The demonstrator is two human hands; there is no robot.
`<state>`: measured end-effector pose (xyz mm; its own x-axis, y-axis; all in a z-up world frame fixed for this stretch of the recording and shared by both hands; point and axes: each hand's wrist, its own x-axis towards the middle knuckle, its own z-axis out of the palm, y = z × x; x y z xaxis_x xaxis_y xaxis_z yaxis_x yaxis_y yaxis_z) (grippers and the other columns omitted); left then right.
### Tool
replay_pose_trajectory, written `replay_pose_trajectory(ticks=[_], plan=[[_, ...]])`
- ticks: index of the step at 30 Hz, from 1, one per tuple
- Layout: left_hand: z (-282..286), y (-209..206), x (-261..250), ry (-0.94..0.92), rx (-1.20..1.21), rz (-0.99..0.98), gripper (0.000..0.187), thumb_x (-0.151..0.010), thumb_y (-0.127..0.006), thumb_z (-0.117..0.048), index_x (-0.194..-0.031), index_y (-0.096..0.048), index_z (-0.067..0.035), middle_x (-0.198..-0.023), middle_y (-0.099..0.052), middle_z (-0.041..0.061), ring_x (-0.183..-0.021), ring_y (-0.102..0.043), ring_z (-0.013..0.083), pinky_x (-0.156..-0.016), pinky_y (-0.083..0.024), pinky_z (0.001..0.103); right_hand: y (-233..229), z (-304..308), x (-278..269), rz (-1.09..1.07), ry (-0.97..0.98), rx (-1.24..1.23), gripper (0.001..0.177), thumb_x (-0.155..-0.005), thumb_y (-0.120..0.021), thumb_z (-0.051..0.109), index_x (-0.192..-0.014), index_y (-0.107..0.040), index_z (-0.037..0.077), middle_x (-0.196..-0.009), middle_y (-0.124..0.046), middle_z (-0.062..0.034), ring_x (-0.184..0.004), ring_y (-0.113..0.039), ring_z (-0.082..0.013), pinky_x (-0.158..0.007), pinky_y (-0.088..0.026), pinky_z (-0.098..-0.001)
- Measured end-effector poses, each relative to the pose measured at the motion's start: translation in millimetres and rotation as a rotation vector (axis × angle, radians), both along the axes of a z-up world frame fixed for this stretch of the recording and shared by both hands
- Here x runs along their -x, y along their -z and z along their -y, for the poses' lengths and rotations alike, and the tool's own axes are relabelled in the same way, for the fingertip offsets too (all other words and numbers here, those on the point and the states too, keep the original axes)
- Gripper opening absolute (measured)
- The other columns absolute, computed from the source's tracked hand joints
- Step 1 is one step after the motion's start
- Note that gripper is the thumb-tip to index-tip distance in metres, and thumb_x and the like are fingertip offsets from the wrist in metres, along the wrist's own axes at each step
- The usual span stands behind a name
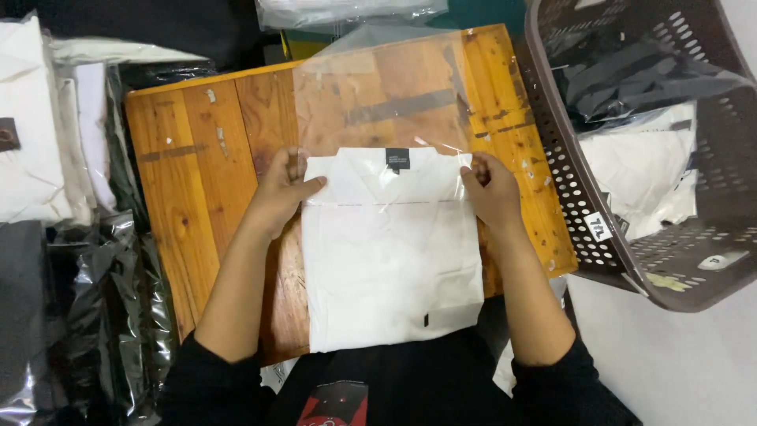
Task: Folding a white shirt and placing it into a clear plastic packaging bag at a packing station.
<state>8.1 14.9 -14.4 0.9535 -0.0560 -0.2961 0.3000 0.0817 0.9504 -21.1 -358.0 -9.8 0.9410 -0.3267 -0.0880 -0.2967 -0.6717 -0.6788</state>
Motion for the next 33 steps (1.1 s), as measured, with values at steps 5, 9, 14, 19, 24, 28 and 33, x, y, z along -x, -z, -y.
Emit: replay_pose_trajectory(ticks=[5,9,14,19,24,28,33], plan=[[6,-59,30,0.195,0.041,-0.031,0.065,-0.082,-0.076,0.004,-0.132,-0.04,-0.017,-0.137,-0.061,0.02,-0.111,-0.065,0.0285,-0.088,-0.062,0.042,-29,-3,16,0.136,-0.108,-0.723,0.019,-0.1,-0.063,0.005,-0.118,-0.066,0.012,-0.104,-0.058,0.0066,-0.099,-0.059,-0.0066,-0.09,-0.05,-0.0209],[-1,-29,15,0.112,0.068,-0.11,0.076,-0.078,-0.085,-0.002,-0.139,-0.041,-0.008,-0.105,-0.071,0.015,-0.088,-0.072,0.0239,-0.073,-0.066,0.035,-8,11,6,0.084,-0.074,-0.994,0.024,-0.103,-0.059,0.006,-0.126,-0.058,0.012,-0.107,-0.063,0.006,-0.098,-0.065,-0.0074,-0.086,-0.054,-0.0208],[2,-45,28,0.145,0.037,-0.216,0.049,-0.083,-0.081,-0.006,-0.127,-0.062,0.005,-0.1,-0.075,0.017,-0.08,-0.074,0.0231,-0.069,-0.065,0.033,-18,3,14,-0.027,-0.125,-0.811,0.047,-0.104,-0.058,0.006,-0.149,-0.05,0.004,-0.132,-0.064,-0.0128,-0.117,-0.06,-0.0212,-0.105,-0.05,-0.0358],[5,-59,59,0.108,-0.046,-0.192,0.05,-0.084,-0.08,-0.005,-0.13,-0.064,0.004,-0.098,-0.075,0.015,-0.081,-0.072,0.0215,-0.071,-0.063,0.035,-54,-10,46,-0.068,-0.124,-0.713,0.055,-0.102,-0.057,0.004,-0.152,-0.039,-0.007,-0.142,-0.056,-0.0259,-0.128,-0.056,-0.0307,-0.11,-0.046,-0.0451],[-2,-46,87,0.17,-0.358,-0.124,0.043,-0.084,-0.083,-0.02,-0.122,-0.073,-0.002,-0.101,-0.075,0.019,-0.096,-0.069,0.0295,-0.083,-0.056,0.047,-53,-6,73,-0.082,-0.148,-0.708,0.057,-0.103,-0.051,0.004,-0.157,-0.034,-0.003,-0.138,-0.06,-0.0243,-0.125,-0.057,-0.0286,-0.107,-0.049,-0.0457],[-5,-56,81,0.112,-0.376,-0.139,0.041,-0.089,-0.079,-0.028,-0.119,-0.073,-0.001,-0.102,-0.071,0.018,-0.094,-0.065,0.0278,-0.08,-0.054,0.043,-49,-6,75,-0.091,-0.097,-0.725,0.058,-0.102,-0.052,0.003,-0.158,-0.036,0.003,-0.143,-0.059,-0.0208,-0.129,-0.057,-0.0293,-0.11,-0.047,-0.0462],[-4,8,29,0.019,-0.304,0.043,0.024,-0.095,-0.078,-0.023,-0.11,-0.073,-0.006,-0.089,-0.065,0.006,-0.088,-0.062,0.0198,-0.077,-0.053,0.034,-36,-1,38,-0.003,-0.107,-0.629,0.056,-0.104,-0.05,0.0,-0.158,-0.034,0.0,-0.147,-0.053,-0.0278,-0.135,-0.053,-0.0365,-0.112,-0.045,-0.0502]])
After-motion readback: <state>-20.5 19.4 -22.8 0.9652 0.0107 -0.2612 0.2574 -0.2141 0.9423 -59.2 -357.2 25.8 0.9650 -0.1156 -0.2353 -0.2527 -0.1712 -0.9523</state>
